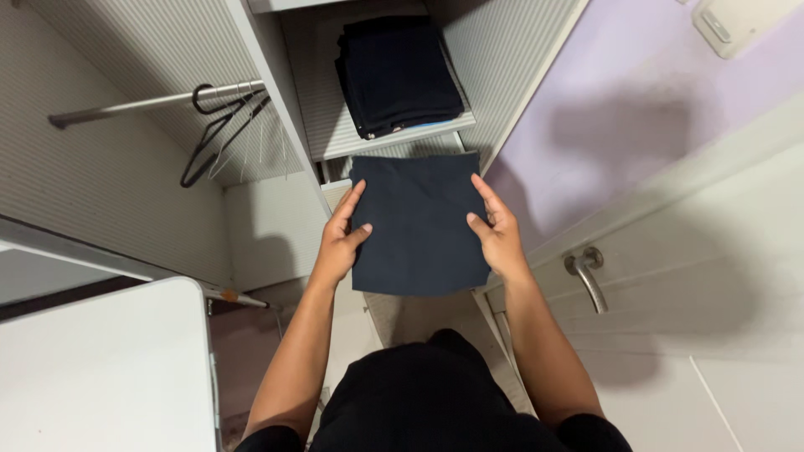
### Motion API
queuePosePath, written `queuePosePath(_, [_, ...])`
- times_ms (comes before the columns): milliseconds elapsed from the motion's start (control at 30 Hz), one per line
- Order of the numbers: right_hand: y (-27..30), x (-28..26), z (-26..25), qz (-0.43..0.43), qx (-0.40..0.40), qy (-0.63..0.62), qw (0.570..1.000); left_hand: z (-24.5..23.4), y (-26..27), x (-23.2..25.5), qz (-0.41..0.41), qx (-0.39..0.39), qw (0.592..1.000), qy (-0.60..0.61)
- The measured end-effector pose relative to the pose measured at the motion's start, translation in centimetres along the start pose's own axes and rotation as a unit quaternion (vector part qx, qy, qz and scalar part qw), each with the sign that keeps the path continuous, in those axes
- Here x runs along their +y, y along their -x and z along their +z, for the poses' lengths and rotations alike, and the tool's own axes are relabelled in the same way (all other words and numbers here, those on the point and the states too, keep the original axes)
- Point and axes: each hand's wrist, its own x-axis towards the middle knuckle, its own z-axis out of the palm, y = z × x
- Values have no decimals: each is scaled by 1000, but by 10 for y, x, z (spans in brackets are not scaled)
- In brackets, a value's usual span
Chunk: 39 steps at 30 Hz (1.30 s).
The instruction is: The person picks up a dark garment from a pile on a small white table, spreads it out, and folds it into a square before placing it on a shelf inside a closet.
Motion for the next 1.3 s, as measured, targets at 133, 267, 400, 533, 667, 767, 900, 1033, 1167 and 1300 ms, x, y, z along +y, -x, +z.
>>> queuePosePath(133, [-39, 7, -16, -13, -32, -12, 999, 11, -27, -5, -1, 28, 999, -26])
queuePosePath(267, [-80, 5, -33, -28, -58, -13, 998, 24, -54, -6, 9, 68, 996, -53])
queuePosePath(400, [-118, 13, -44, -48, -70, -29, 996, 31, -85, -11, 35, 81, 996, -24])
queuePosePath(533, [-150, 31, -48, -76, -77, -41, 993, 36, -114, -26, 59, 104, 993, -22])
queuePosePath(667, [-177, 55, -48, -86, -65, -69, 992, 34, -143, -49, 85, 116, 990, 4])
queuePosePath(767, [-199, 59, -45, -107, -50, -91, 989, 32, -164, -58, 118, 116, 986, 24])
queuePosePath(900, [-223, 60, -40, -103, -37, -100, 989, 23, -191, -64, 121, 135, 983, 1])
queuePosePath(1033, [-245, 58, -31, -84, -26, -87, 992, 10, -214, -68, 130, 112, 984, 50])
queuePosePath(1167, [-274, 56, -24, -89, -24, -67, 993, 0, -239, -68, 120, 116, 983, 73])
queuePosePath(1300, [-306, 55, -20, -90, -29, -66, 993, -9, -268, -70, 113, 114, 982, 99])
